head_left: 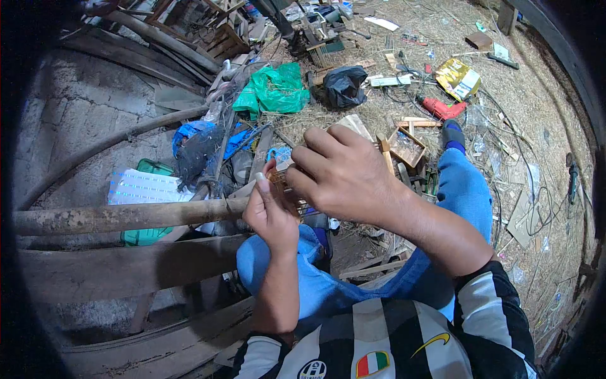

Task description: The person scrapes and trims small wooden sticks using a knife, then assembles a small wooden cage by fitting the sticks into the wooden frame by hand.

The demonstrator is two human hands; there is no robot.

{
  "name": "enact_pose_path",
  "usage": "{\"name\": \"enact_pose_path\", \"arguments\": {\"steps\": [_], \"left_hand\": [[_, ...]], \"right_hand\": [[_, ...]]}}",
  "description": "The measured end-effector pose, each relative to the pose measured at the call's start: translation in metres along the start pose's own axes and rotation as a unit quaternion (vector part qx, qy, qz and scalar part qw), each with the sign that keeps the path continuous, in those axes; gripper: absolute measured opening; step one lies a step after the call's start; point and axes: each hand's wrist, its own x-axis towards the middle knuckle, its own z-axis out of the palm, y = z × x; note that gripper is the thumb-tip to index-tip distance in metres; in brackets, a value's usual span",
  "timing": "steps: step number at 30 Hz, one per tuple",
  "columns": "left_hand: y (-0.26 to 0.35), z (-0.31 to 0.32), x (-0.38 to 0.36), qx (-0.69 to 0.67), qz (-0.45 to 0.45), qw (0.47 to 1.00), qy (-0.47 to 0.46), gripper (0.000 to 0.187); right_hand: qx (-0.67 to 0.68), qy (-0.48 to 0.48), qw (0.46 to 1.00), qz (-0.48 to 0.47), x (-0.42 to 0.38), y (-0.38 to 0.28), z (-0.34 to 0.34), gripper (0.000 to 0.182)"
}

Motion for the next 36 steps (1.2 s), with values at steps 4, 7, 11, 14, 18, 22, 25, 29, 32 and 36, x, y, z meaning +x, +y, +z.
{"name": "enact_pose_path", "arguments": {"steps": [4, 7, 11, 14, 18, 22, 25, 29, 32, 36], "left_hand": [[0.004, 0.001, 0.0, 0.018, 0.0, 1.0, -0.001, 0.043], [-0.001, -0.008, 0.003, 0.072, 0.025, 0.997, 0.011, 0.043], [-0.002, -0.01, 0.003, 0.125, 0.034, 0.992, -0.002, 0.049], [0.002, -0.006, 0.002, 0.123, 0.039, 0.992, 0.007, 0.046], [0.006, -0.002, 0.001, 0.105, 0.039, 0.994, 0.01, 0.044], [0.006, -0.002, -0.001, 0.12, 0.045, 0.992, 0.01, 0.045], [0.002, -0.004, -0.001, 0.102, 0.047, 0.993, 0.017, 0.045], [0.003, -0.004, -0.001, 0.113, 0.056, 0.992, 0.011, 0.044], [0.004, -0.005, -0.001, 0.121, 0.064, 0.991, 0.007, 0.044], [0.006, -0.004, -0.002, 0.106, 0.048, 0.993, 0.002, 0.043]], "right_hand": [[-0.003, 0.019, 1.0, -0.003, -0.001, 0.005, 0.002, 0.015], [0.008, 0.007, 1.0, 0.008, -0.001, 0.008, -0.001, 0.015], [0.015, 0.023, 1.0, 0.014, 0.0, 0.009, 0.0, 0.012], [0.025, 0.013, 0.999, 0.022, -0.001, 0.01, 0.0, 0.013], [0.029, 0.015, 0.999, 0.033, 0.0, 0.009, -0.001, 0.016], [0.01, 0.008, 1.0, 0.029, -0.001, 0.007, 0.0, 0.016], [0.014, 0.006, 0.999, 0.034, -0.001, 0.005, -0.001, 0.016], [0.013, 0.016, 1.0, 0.023, -0.002, 0.004, 0.001, 0.015], [0.022, 0.026, 0.999, 0.019, -0.003, 0.003, 0.003, 0.015], [0.037, 0.042, 0.998, 0.012, -0.004, 0.002, 0.005, 0.017]]}}
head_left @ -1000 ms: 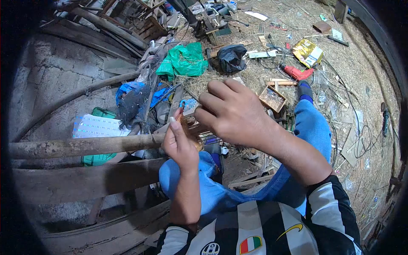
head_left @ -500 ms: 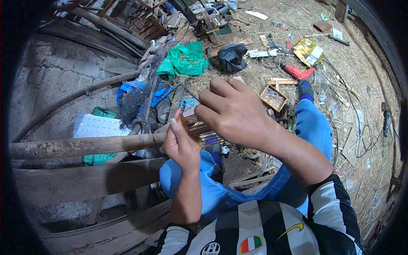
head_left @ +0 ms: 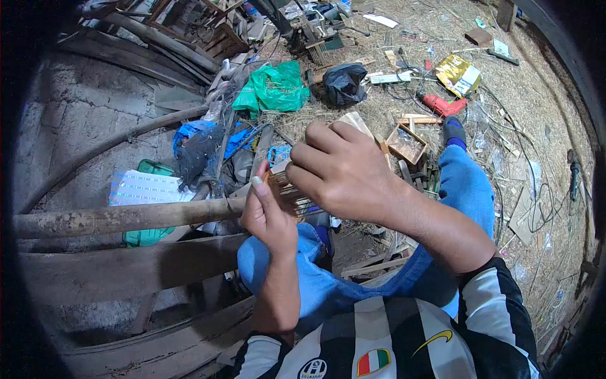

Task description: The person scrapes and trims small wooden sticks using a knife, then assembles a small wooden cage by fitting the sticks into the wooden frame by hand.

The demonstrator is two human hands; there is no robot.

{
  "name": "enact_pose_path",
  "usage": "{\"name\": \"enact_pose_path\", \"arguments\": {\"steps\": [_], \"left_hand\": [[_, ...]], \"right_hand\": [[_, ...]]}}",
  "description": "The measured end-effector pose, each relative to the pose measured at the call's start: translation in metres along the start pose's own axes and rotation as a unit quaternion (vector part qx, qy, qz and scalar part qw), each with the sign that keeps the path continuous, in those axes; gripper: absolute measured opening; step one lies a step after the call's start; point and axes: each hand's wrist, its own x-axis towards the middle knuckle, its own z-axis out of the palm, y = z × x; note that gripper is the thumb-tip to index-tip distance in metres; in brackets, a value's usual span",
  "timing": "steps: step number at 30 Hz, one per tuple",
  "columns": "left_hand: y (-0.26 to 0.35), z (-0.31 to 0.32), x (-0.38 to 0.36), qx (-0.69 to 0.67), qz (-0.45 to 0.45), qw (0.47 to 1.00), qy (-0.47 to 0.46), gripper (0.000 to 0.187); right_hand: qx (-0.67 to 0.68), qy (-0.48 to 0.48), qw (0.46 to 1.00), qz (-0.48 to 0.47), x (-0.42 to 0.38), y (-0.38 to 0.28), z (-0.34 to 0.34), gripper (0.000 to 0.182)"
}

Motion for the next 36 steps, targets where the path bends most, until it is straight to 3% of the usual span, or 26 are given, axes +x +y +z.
{"name": "enact_pose_path", "arguments": {"steps": [6, 34, 36], "left_hand": [[-0.009, 0.0, -0.001, -0.061, -0.009, 0.998, -0.007, 0.041], [0.001, 0.005, -0.001, -0.053, -0.026, 0.998, -0.008, 0.044], [0.001, 0.006, -0.002, -0.101, -0.034, 0.994, -0.013, 0.044]], "right_hand": [[-0.006, 0.007, 1.0, 0.021, 0.001, -0.006, 0.001, 0.019], [0.005, -0.008, 1.0, 0.025, 0.001, -0.005, -0.001, 0.015], [0.003, -0.008, 0.999, 0.032, 0.0, -0.005, 0.0, 0.015]]}}
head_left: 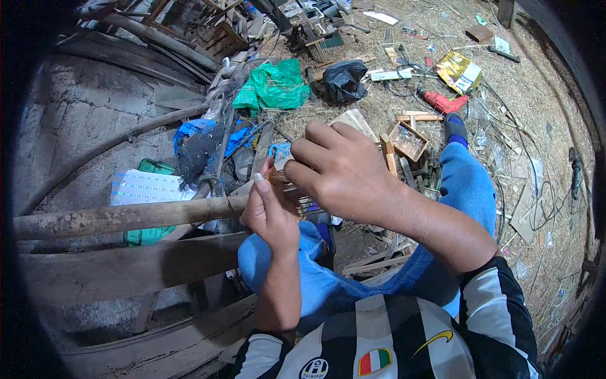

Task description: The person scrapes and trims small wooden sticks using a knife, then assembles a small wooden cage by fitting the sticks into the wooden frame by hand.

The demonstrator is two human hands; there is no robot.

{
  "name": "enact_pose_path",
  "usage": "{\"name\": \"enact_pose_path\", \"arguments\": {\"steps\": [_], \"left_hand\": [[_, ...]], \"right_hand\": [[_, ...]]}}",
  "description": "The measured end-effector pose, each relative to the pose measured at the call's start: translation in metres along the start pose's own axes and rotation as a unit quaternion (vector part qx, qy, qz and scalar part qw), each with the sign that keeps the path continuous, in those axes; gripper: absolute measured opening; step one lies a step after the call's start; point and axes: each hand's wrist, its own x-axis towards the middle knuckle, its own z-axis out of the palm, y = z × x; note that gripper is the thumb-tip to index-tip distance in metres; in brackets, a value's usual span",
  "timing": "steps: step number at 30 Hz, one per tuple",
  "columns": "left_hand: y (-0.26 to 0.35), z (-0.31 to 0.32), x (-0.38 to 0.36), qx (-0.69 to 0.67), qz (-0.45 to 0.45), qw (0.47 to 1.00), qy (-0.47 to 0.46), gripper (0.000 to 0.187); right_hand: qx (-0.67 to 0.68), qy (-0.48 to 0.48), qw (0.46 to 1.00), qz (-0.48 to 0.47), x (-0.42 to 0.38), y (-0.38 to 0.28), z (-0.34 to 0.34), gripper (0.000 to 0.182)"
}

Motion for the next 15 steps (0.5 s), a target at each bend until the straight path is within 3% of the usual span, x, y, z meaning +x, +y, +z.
{"name": "enact_pose_path", "arguments": {"steps": [15], "left_hand": [[-0.0034, -0.0032, -0.0004, 0.025, -0.007, 1.0, 0.01, 0.04]], "right_hand": [[0.028, 0.001, 1.0, -0.013, -0.0019, 0.0011, 0.0021, 0.019]]}}
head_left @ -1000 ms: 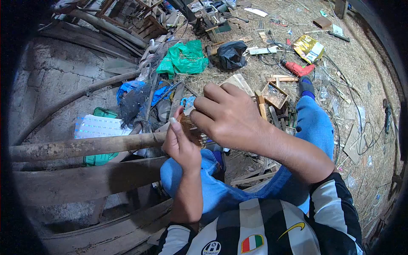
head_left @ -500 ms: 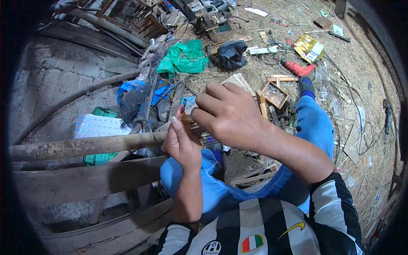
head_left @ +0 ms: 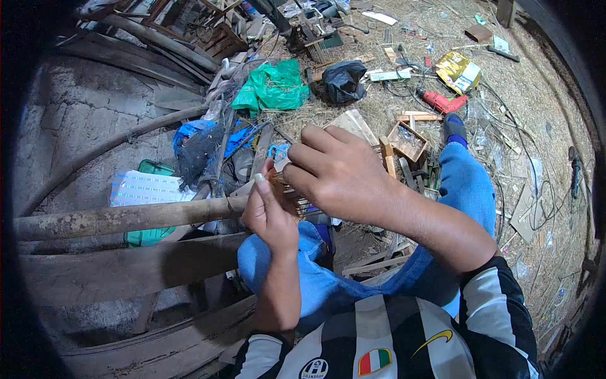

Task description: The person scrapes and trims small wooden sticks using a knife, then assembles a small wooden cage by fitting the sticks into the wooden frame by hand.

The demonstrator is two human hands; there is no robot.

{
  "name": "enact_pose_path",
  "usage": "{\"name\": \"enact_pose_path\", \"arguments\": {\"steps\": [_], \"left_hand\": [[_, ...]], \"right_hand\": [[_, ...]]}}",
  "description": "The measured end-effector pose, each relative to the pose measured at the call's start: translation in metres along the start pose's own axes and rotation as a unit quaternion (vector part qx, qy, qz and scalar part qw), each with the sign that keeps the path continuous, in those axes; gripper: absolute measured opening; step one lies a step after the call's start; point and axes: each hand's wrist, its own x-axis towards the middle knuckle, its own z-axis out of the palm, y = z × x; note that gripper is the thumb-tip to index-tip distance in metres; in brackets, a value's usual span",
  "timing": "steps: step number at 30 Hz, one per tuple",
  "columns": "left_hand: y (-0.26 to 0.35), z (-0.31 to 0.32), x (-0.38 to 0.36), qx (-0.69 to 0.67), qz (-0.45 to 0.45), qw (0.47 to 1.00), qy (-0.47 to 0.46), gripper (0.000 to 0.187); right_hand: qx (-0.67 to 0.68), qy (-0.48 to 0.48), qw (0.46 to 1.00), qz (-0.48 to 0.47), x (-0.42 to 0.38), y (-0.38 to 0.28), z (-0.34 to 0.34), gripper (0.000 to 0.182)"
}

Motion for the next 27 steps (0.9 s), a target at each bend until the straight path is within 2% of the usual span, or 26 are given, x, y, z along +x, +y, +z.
{"name": "enact_pose_path", "arguments": {"steps": [6, 10, 13, 22, 25, 27], "left_hand": [[-0.0012, 0.0001, 0.0006, 0.035, 0.031, 0.999, 0.002, 0.039], [-0.0018, -0.0007, 0.0002, 0.018, 0.012, 1.0, 0.006, 0.038], [-0.0009, -0.0002, 0.0, 0.028, 0.022, 0.999, 0.005, 0.038], [0.0015, 0.0027, -0.0034, 0.015, 0.009, 1.0, -0.012, 0.038], [-0.0013, 0.0027, -0.0031, 0.028, 0.031, 0.999, 0.001, 0.038], [-0.0022, 0.0022, -0.0033, 0.009, 0.018, 1.0, -0.002, 0.038]], "right_hand": [[-0.004, 0.002, 1.0, 0.006, 0.0019, -0.0023, -0.0017, 0.016], [0.007, -0.013, 1.0, -0.001, 0.001, -0.0015, -0.002, 0.017], [0.032, 0.013, 0.999, -0.005, -0.0005, -0.0008, 0.002, 0.019], [0.038, -0.018, 0.999, 0.003, -0.001, -0.0041, -0.0006, 0.018], [0.047, -0.025, 0.999, 0.006, -0.0011, -0.0031, 0.0009, 0.018], [0.063, 0.039, 0.997, -0.008, -0.0023, -0.002, 0.0061, 0.016]]}}
